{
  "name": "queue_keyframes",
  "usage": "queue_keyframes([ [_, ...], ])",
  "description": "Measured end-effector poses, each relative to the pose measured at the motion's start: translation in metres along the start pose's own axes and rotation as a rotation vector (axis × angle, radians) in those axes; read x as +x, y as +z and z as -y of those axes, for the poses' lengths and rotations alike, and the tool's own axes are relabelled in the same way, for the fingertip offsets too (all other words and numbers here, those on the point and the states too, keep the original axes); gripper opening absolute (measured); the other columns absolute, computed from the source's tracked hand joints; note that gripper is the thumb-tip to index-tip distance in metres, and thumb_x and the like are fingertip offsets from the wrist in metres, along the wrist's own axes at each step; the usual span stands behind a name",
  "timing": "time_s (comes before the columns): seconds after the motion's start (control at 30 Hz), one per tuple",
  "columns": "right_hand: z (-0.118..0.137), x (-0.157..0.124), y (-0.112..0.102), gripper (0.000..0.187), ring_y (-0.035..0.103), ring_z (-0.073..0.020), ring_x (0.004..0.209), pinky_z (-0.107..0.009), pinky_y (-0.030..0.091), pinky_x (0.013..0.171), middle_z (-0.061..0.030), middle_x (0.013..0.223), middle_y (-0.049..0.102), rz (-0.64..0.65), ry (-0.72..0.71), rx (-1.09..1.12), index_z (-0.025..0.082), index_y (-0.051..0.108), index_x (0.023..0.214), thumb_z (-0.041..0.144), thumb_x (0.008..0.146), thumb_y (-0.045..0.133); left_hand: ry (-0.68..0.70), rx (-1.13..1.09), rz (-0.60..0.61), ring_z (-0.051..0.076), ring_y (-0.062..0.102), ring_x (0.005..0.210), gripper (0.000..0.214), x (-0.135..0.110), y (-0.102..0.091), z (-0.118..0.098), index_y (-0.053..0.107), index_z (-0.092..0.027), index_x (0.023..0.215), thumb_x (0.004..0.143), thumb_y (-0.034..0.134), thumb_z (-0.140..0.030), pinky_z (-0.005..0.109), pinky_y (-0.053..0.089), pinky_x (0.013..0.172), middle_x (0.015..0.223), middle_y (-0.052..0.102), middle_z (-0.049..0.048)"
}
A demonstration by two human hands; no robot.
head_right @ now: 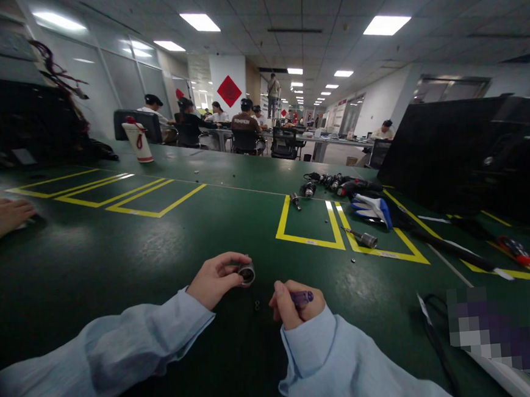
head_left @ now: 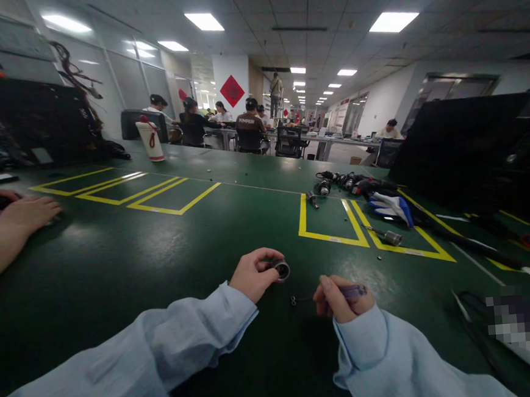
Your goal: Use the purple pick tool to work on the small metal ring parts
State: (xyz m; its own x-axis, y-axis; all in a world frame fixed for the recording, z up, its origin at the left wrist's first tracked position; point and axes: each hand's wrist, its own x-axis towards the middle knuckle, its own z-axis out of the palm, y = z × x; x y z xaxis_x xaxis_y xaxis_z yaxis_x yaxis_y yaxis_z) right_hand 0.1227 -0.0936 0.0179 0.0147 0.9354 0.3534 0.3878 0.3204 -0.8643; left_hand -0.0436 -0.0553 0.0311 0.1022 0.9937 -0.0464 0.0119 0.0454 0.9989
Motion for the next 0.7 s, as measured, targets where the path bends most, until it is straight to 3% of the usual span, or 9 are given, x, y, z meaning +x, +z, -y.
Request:
queue_keyframes([
  [0.3, -0.007, 0.003, 0.007, 0.050, 0.042, -0.0077, 0.029, -0.019, 0.033, 0.033, 0.0000, 0.032, 0.050, 0.026, 0.067, 0.061, 0.017, 0.053, 0.044, 0.056, 0.073, 0.041, -0.002, -0.042, 0.029, 0.019, 0.064, 0.070, 0.031, 0.002, -0.001, 0.002, 0.058, -0.013, 0.080, 0.055, 0.054, 0.003, 0.036, 0.053, 0.070, 0.071, 0.067, 0.0021],
  [0.47, -0.002, 0.017, 0.006, 0.042, 0.041, -0.0060, 0.024, -0.015, 0.029, 0.025, 0.0023, 0.030, 0.050, 0.061, 0.371, 0.261, 0.016, 0.053, 0.046, 0.054, 0.063, 0.054, 0.009, -0.041, 0.039, 0.019, 0.064, 0.070, 0.031, 0.002, -0.001, 0.003, 0.058, -0.013, 0.081, 0.054, 0.054, 0.003, 0.037, 0.052, 0.070, 0.070, 0.066, 0.0023],
  [0.6, 0.005, 0.025, 0.008, 0.040, 0.040, -0.0061, 0.021, -0.013, 0.028, 0.021, 0.0038, 0.027, 0.049, 0.045, 0.593, 0.335, 0.016, 0.049, 0.045, 0.052, 0.062, 0.055, 0.007, -0.041, 0.046, 0.020, 0.064, 0.071, 0.032, 0.001, -0.001, 0.002, 0.058, -0.012, 0.081, 0.054, 0.054, 0.003, 0.037, 0.052, 0.070, 0.071, 0.067, 0.0028],
  [0.7, 0.006, 0.021, 0.012, 0.038, 0.040, -0.0047, 0.022, -0.012, 0.029, 0.023, 0.0038, 0.028, 0.048, 0.022, 0.500, 0.255, 0.015, 0.051, 0.045, 0.048, 0.064, 0.057, -0.001, -0.064, 0.041, 0.019, 0.064, 0.070, 0.032, 0.001, -0.001, 0.003, 0.058, -0.012, 0.081, 0.053, 0.055, 0.004, 0.037, 0.051, 0.071, 0.071, 0.067, 0.0024],
])
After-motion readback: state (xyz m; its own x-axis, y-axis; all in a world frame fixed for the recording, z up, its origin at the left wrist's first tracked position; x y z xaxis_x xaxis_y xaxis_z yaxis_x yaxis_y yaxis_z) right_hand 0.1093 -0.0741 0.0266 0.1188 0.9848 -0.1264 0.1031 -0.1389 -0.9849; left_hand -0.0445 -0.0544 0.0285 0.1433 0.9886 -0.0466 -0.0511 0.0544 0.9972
